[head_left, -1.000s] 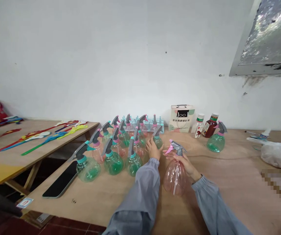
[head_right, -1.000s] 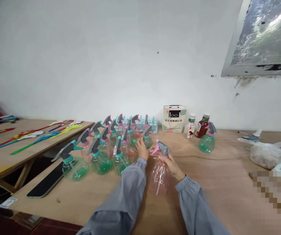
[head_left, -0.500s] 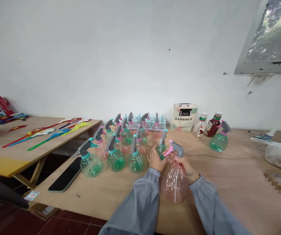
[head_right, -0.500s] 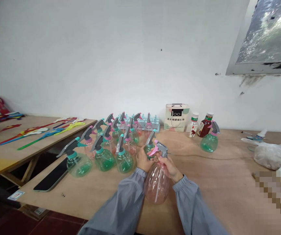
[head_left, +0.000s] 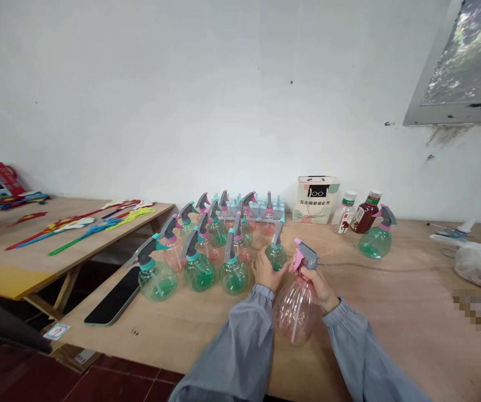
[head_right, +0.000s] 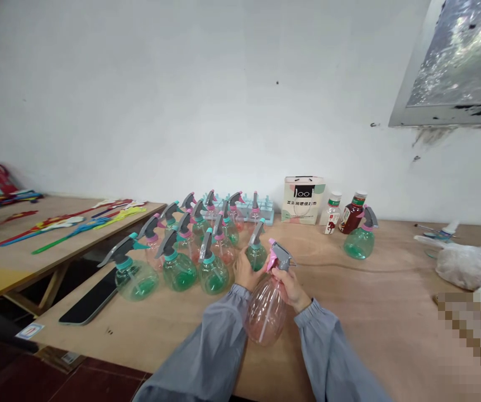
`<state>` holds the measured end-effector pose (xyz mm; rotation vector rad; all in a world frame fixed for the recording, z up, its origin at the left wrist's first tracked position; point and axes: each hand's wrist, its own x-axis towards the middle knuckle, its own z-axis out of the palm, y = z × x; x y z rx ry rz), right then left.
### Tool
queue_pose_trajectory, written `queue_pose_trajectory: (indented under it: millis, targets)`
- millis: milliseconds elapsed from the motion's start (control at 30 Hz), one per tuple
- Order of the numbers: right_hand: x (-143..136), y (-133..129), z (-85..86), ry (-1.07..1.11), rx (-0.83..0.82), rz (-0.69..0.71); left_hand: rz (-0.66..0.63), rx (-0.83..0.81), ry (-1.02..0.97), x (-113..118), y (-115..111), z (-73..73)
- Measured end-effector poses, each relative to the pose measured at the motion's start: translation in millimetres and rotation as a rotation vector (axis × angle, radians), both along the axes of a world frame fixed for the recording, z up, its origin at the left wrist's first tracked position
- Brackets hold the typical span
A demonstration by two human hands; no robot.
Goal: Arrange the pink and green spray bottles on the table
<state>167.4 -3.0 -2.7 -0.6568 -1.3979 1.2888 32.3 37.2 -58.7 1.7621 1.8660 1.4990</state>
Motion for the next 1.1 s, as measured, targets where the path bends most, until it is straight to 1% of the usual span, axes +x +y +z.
queue_pose_trajectory:
  millis: [100,167,233,333,400,533,600,800,933,1000,1033,1100]
  targets:
    - [1,1,-2.1,0.062,-0.088,0.095,0.001,-0.021,-0.018,0,-1,1.6]
    - [2,1,-2.8,0.058,-0.122,0.135,-0.012,-0.034,-0.023,0,-1,2.6]
    - [2,2,-2.9,0.042,-0.119,0.129,-0.03,-0.037,-0.027,-1,-1,3.4]
    - [1,2,-1.9,0.025,-0.059,0.066,-0.043,-0.03,-0.041,-2,-2,4.1]
    - [0,0,-0.6,0.023,-0.029,0.049,-0.037,-0.025,-0.05,-2,-2,3.9]
    - [0,-4,3.9,0.006,-0.083,0.089,-0.036,-0.047,-0.044,-2,-1,2.4]
    - [0,-5,5.4,-0.001,-0.091,0.087,-0.038,-0.047,-0.039,-2,0,2.0]
    - [4,1,-0.5,0.074,-0.036,-0.092,-0.021,-0.003,-0.006,-2,-1,2.7]
    - [10,5,-4.4,0.074,-0.073,-0.117,-0.004,0.011,0.001,-1,2,0.5]
    - [19,5,-4.9,0.058,-0.082,-0.14,0.011,0.035,0.008,-1,4,-2.5]
    - [26,6,-5.2,0.059,-0.073,-0.176,0.019,0.045,0.01,0,5,-4.1]
    - [49,8,-6.3,0.074,-0.032,-0.308,0.03,0.053,0.007,0,7,-6.9]
